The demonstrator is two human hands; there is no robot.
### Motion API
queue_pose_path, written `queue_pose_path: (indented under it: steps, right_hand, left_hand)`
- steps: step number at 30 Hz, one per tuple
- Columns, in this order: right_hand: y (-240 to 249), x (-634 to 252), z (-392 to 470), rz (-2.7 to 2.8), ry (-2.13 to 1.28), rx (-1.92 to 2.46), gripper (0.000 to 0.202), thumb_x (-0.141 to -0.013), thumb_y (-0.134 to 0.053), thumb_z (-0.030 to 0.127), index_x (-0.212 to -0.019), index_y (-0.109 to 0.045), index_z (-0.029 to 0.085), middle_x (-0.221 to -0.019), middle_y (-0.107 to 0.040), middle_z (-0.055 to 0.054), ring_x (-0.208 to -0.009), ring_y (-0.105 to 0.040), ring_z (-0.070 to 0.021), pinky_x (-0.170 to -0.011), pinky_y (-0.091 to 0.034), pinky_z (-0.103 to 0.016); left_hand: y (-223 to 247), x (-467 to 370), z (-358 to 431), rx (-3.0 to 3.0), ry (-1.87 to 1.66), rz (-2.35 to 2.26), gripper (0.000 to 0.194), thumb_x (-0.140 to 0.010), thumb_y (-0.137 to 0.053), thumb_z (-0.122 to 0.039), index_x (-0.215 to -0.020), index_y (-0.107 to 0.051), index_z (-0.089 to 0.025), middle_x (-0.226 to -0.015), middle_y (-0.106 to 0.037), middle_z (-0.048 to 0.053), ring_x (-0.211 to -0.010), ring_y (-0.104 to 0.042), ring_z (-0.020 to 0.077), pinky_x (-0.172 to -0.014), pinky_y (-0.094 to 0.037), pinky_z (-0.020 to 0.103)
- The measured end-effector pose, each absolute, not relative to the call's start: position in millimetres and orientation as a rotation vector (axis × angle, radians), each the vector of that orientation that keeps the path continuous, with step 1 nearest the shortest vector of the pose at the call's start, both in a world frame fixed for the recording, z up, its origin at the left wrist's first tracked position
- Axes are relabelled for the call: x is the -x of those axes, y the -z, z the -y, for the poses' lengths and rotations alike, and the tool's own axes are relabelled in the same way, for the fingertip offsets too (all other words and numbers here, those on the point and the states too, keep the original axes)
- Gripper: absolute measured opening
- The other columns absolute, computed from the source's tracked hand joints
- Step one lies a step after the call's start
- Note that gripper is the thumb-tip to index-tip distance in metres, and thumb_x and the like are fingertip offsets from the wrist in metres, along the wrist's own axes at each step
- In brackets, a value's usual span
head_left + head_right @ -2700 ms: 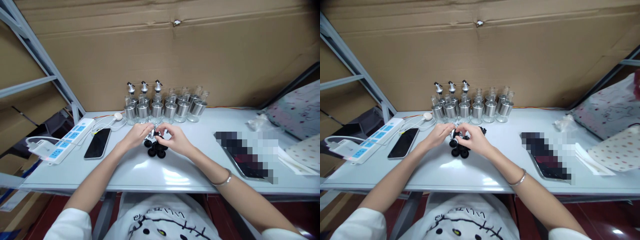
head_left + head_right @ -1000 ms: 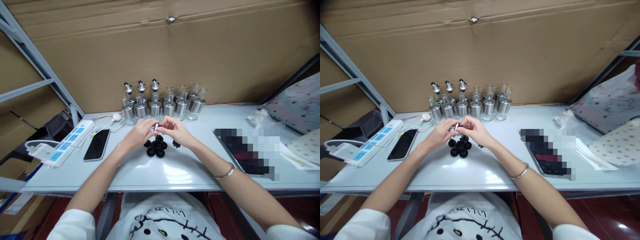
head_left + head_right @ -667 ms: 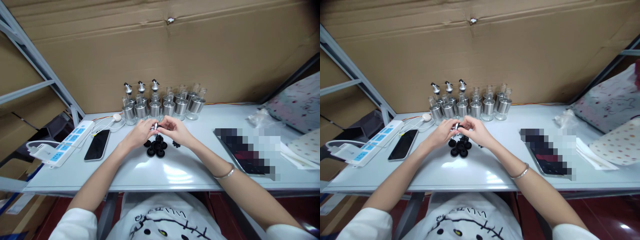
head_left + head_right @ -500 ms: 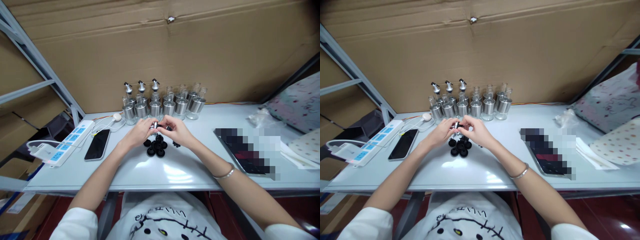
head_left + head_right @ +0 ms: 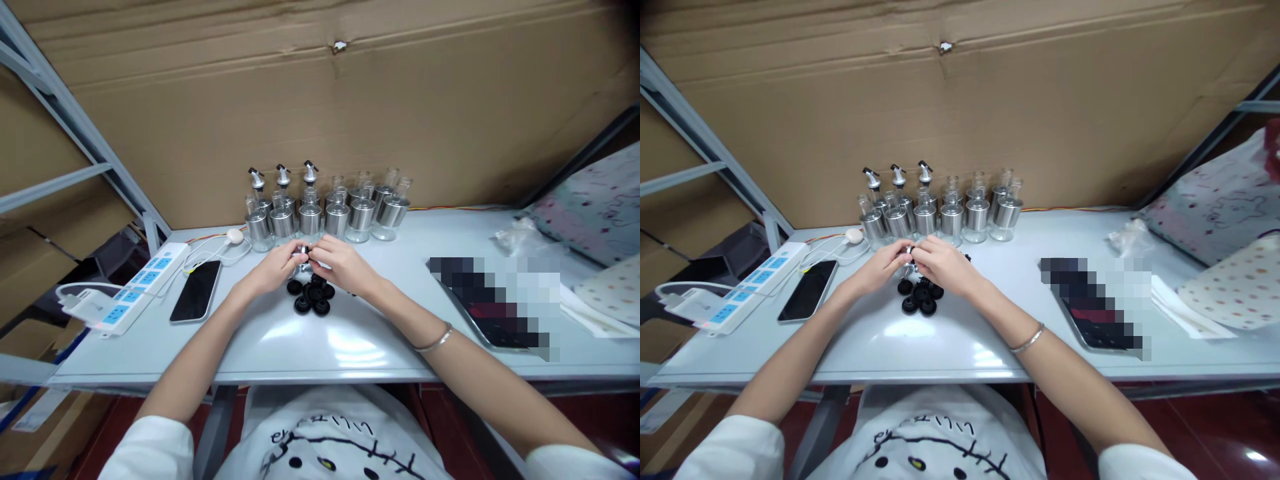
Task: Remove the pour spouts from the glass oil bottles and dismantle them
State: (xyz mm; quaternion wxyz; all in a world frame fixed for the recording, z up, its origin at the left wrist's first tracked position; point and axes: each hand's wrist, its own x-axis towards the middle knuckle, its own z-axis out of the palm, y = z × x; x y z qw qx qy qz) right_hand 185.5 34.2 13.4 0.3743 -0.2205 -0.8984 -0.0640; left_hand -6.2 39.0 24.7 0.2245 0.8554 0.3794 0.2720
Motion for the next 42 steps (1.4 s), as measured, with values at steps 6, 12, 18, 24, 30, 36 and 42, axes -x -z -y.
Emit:
queue_pose_path:
  steps: [6, 12, 18, 24, 30, 36, 42]
  right_hand:
    - [-17, -190, -33, 2.332, 0.261, 0.553, 0.021, -0.092, -0.040, 0.014, -0.079, -0.055, 0.019, -0.087, -0.066, -0.010, -0.077, -0.052, -0.0193, -0.068, -0.045, -0.031]
    - [-12, -191, -30, 2.004, -0.333, 0.740, 0.011, -0.084, -0.059, 0.027, -0.092, -0.058, 0.019, -0.087, -0.068, -0.006, -0.075, -0.060, -0.0163, -0.070, -0.049, -0.030]
    - [-10, -183, -27, 1.810, -0.793, 0.836, 0.013, -0.081, -0.059, 0.031, -0.084, -0.056, 0.019, -0.075, -0.064, -0.001, -0.067, -0.058, -0.0132, -0.063, -0.046, -0.026]
    - [-17, -178, -20, 1.909, -0.375, 0.852, 0.004, -0.077, -0.056, 0.018, -0.079, -0.053, 0.019, -0.074, -0.057, 0.000, -0.071, -0.050, -0.0145, -0.062, -0.040, -0.026]
    - [-15, -181, -25, 2.010, 0.068, 0.750, 0.005, -0.078, -0.058, 0.015, -0.079, -0.056, 0.020, -0.073, -0.062, -0.002, -0.081, -0.048, -0.0197, -0.073, -0.038, -0.033]
    - [-14, -185, -28, 2.059, 0.398, 0.753, 0.007, -0.079, -0.057, 0.015, -0.078, -0.056, 0.021, -0.076, -0.068, 0.000, -0.091, -0.047, -0.0221, -0.082, -0.029, -0.038]
    - [-15, -188, -26, 2.148, 0.419, 0.768, 0.009, -0.085, -0.052, 0.018, -0.080, -0.058, 0.023, -0.085, -0.070, 0.000, -0.093, -0.048, -0.0232, -0.083, -0.028, -0.041]
  left_hand:
    - [-21, 7, -41, -2.393, -0.773, -1.077, 0.034, -0.093, -0.037, -0.040, -0.112, -0.052, -0.017, -0.099, -0.063, 0.006, -0.089, -0.059, 0.0197, -0.082, -0.045, 0.030]
    - [-13, 6, -36, -2.583, -0.888, -1.067, 0.029, -0.094, -0.040, -0.032, -0.118, -0.047, -0.018, -0.106, -0.057, 0.008, -0.095, -0.056, 0.0192, -0.085, -0.045, 0.031]
    - [-15, 5, -33, -2.798, -0.903, -1.093, 0.029, -0.094, -0.044, -0.030, -0.118, -0.047, -0.016, -0.102, -0.059, 0.009, -0.092, -0.056, 0.0207, -0.083, -0.044, 0.034]
    - [-23, 9, -34, -2.804, -0.804, -1.120, 0.027, -0.093, -0.046, -0.027, -0.118, -0.048, -0.017, -0.104, -0.061, 0.008, -0.093, -0.056, 0.0202, -0.085, -0.042, 0.033]
    - [-20, 9, -36, -2.715, -0.845, -1.055, 0.029, -0.094, -0.043, -0.028, -0.121, -0.045, -0.016, -0.107, -0.059, 0.009, -0.096, -0.056, 0.0201, -0.086, -0.044, 0.034]
    - [-22, 9, -34, -2.632, -0.843, -1.070, 0.032, -0.094, -0.041, -0.033, -0.120, -0.045, -0.016, -0.109, -0.059, 0.009, -0.096, -0.056, 0.0199, -0.087, -0.044, 0.033]
    - [-24, 9, -30, -2.545, -0.857, -1.029, 0.030, -0.094, -0.040, -0.035, -0.117, -0.046, -0.017, -0.103, -0.060, 0.007, -0.088, -0.057, 0.0177, -0.083, -0.045, 0.030]
